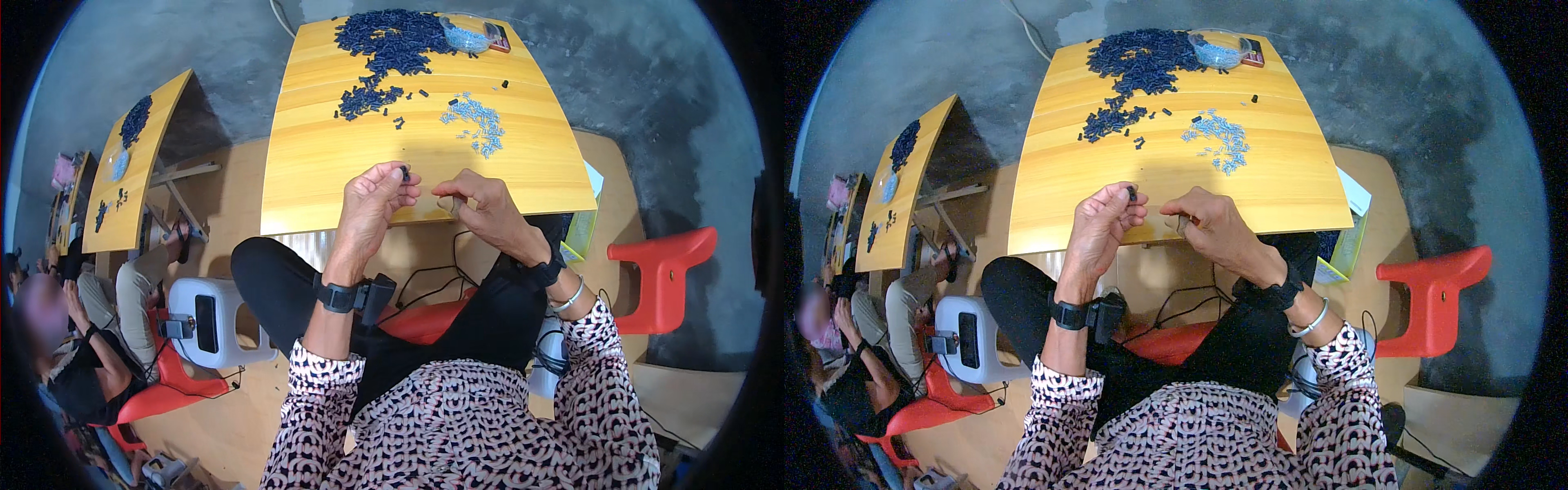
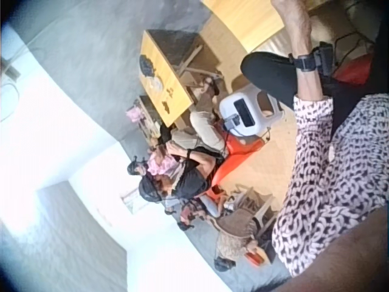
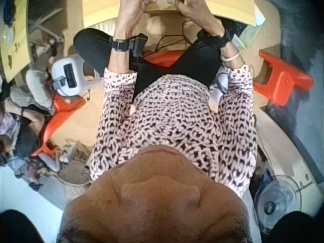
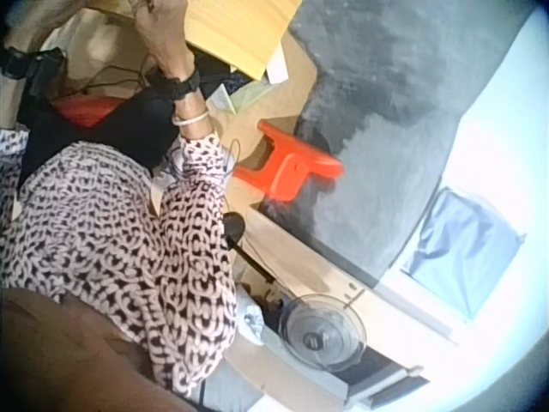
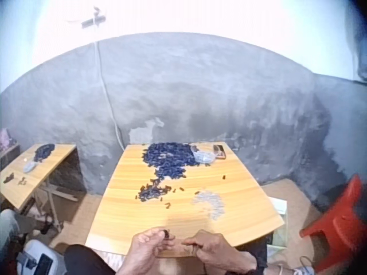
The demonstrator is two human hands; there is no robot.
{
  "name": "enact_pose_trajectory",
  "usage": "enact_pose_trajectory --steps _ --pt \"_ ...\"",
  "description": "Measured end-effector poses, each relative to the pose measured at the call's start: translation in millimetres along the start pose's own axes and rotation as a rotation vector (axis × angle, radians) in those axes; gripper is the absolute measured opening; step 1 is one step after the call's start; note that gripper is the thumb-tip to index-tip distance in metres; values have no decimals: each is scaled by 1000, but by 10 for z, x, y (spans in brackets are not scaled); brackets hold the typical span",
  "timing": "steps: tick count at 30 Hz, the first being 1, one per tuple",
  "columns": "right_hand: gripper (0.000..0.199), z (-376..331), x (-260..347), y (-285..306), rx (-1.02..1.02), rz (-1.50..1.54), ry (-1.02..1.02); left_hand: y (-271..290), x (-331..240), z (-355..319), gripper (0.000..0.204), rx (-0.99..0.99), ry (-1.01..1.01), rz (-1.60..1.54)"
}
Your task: Manually assembling small blue and grey plastic components at a table.
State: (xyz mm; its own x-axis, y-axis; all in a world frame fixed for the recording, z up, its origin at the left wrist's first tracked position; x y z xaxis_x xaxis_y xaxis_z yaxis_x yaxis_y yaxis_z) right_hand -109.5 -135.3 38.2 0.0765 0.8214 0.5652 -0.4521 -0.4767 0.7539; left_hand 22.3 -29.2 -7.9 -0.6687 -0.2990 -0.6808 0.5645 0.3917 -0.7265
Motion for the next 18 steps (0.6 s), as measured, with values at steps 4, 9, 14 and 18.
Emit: enact_pose_trajectory --steps 4,9,14,18 --pt "19 -14 -202 209 -33 -87 -55 -27 -14 10 16 -19 -6 -54" --pt "16 152 -671 589 -141 -224 -156 18 -42 17 13 -29 -66 -107" --pt "20 381 -872 729 -29 -357 -248 -20 -44 3 13 11 -70 -115" --pt "19 501 -970 674 43 -382 -198 -13 -48 7 15 34 -45 -169"
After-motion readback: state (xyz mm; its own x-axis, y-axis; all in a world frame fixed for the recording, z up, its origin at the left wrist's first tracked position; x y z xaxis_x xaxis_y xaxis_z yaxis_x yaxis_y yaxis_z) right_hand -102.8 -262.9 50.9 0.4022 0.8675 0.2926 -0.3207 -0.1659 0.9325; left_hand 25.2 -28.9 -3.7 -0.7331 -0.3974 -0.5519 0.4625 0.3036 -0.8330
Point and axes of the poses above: each hand's wrist, its own z-axis towards the middle knuckle, its own y-axis out of the back of the hand, x = y × z, the point moved 4 cm from there along z, towards the middle knuckle, and after that the axes turned 12 degrees about -z, right-handed, at the moved point
